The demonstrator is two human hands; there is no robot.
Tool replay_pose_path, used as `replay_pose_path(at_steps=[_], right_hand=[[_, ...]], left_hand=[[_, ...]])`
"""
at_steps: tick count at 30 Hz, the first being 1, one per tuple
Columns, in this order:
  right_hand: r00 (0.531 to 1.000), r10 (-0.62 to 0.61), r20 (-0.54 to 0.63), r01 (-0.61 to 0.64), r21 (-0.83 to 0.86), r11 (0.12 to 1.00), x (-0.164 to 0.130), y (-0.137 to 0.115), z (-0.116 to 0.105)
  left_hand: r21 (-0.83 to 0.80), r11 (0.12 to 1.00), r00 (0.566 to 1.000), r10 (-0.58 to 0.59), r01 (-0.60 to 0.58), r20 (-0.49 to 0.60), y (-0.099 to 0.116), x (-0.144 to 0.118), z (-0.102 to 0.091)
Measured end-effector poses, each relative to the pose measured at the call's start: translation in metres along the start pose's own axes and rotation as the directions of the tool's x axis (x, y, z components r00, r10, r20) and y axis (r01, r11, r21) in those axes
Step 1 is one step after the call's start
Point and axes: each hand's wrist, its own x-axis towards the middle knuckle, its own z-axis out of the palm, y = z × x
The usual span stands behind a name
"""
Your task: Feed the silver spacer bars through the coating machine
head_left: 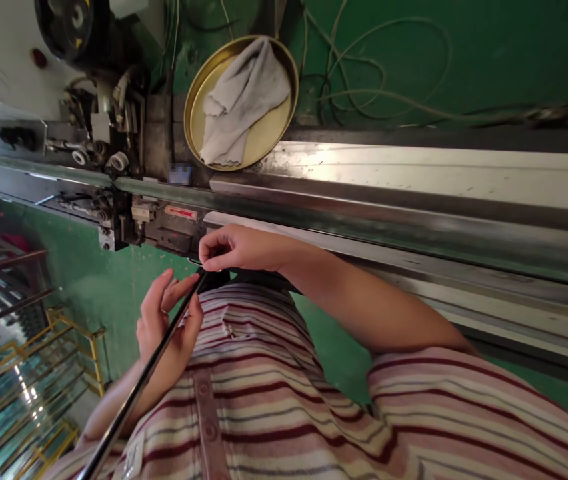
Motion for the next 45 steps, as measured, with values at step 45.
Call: replay_pose_path(at_steps=[45], right_hand=[[0.981,0.111,-0.157,-0.16,-0.349,0.923,0.003,-0.013,0.005]], left_hand=[[0.035,0.996,0.997,0.081,-0.081,0.02,-0.006,0.007,0.0]])
